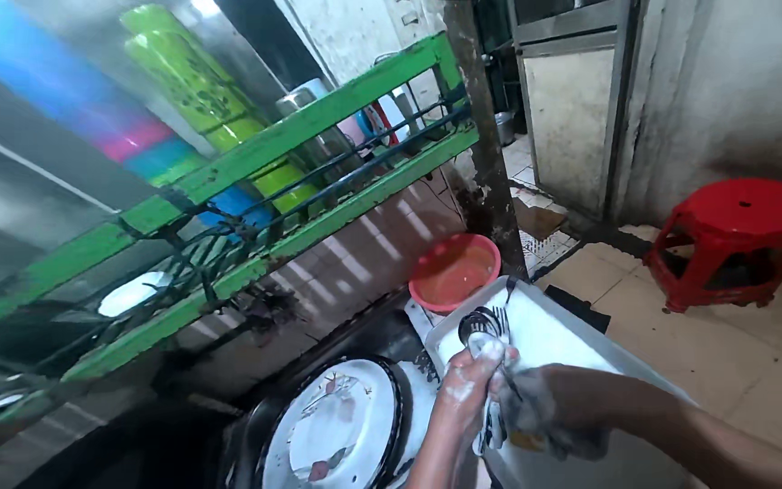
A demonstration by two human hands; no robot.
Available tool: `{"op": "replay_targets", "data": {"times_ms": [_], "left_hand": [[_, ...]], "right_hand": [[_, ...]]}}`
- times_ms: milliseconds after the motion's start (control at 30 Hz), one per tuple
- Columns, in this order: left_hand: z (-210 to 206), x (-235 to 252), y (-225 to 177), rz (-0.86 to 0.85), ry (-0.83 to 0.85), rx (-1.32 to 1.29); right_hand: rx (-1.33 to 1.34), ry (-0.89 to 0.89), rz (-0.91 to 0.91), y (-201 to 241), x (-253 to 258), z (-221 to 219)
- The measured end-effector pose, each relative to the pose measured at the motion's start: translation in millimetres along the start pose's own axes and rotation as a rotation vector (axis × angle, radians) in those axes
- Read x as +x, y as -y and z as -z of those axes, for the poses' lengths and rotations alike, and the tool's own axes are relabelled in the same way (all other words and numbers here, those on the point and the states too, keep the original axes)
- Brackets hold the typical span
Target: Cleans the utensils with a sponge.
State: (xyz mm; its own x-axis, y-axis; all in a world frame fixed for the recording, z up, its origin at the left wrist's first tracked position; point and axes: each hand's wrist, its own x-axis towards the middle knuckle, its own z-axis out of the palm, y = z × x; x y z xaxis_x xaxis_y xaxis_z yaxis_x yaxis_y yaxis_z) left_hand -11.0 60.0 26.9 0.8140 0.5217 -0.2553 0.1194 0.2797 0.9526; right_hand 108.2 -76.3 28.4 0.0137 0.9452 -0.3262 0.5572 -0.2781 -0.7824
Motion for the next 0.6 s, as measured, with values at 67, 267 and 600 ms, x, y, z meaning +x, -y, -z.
{"op": "replay_targets", "data": {"times_ms": [67,267,600], "left_hand": [[14,2,-8,-0.045,-0.114,-0.023],[148,16,-39,-0.171,-0.52,0.601],[318,24,20,0.333,-0.281,1.513]], "right_hand": [[0.063,-0.009,-0.027,-4,1,-9],[-0.094,-0.144,-0.439,-35,-19,-25],[-0.115,-0.27,-0.64,-50,-21,-37]]}}
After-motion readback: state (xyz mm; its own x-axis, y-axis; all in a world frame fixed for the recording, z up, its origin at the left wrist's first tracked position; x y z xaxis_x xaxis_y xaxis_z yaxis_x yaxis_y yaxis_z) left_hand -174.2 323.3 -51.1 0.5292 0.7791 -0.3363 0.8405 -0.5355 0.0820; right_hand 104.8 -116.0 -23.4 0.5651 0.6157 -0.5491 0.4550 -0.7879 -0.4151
